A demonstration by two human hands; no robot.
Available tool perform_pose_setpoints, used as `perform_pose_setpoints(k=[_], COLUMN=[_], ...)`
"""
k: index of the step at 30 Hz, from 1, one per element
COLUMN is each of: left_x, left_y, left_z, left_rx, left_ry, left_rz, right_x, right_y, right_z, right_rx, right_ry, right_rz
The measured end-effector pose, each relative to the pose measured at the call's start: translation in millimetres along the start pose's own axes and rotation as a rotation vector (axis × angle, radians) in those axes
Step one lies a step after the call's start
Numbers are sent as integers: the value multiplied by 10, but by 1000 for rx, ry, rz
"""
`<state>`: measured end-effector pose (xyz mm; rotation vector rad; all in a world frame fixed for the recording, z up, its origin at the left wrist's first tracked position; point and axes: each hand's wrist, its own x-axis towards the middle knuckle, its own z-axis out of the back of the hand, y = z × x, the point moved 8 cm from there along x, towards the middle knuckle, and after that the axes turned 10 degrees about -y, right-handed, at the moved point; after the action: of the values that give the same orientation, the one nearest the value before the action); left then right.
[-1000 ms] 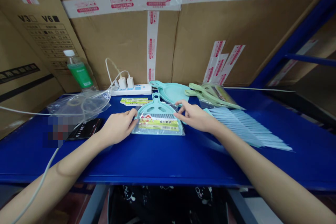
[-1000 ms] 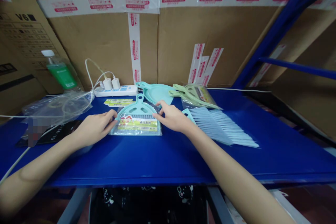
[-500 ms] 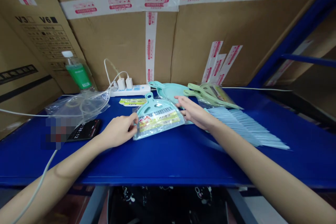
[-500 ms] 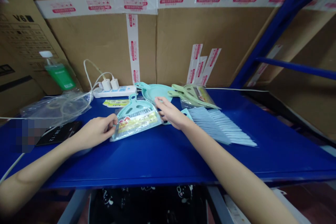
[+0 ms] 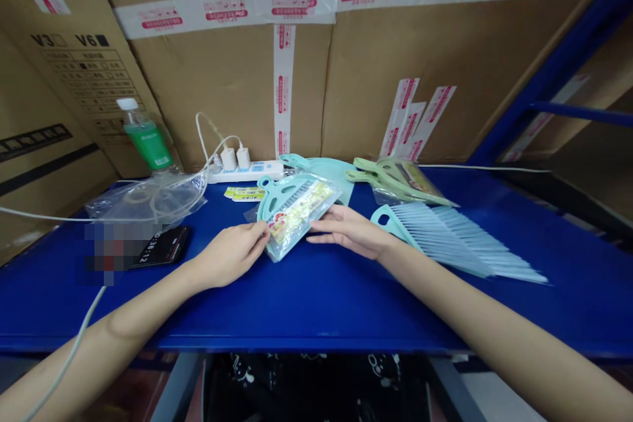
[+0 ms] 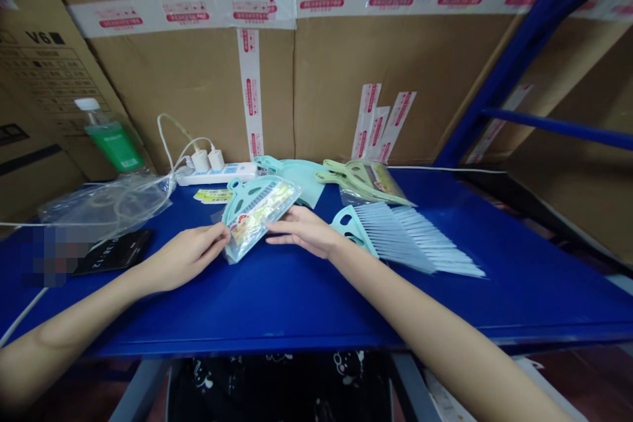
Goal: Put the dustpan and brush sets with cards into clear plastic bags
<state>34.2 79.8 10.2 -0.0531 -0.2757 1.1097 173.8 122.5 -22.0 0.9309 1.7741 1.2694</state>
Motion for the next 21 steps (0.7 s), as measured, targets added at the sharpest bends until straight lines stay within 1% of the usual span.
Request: perform_pose_setpoints(k=[2, 4, 8, 12, 15, 18, 20, 21], left_x=[-8, -20, -48, -60, -59, -60, -62, -63], left_y=[-44, -83, -150, -155, -126, -101, -97, -97], left_z=[-22, -43, -59, -35, -2, 19, 25, 25], left_rx=[-24, -51, -91, -78, -61, -42, -20, -9], left_ry=[6, 10, -6, -62, -108, -127, -133, -133], left_rz=[-38, -75, -154, -190, -195, -200, -212, -218], right_x=[-4, 4, 42, 59, 44, 26, 21, 16], right_y=[-59, -97, -95, 16, 157, 318, 443, 503], right_z=[-50, -67, -6, 154, 295, 439, 570, 671], right_rx=[-23, -29, -36, -14, 24, 42, 38, 29], right_ry=[23, 19, -35, -149, -256, -336, -376, -413], right_rz=[-30, -42, -23, 5, 41, 79, 126, 152])
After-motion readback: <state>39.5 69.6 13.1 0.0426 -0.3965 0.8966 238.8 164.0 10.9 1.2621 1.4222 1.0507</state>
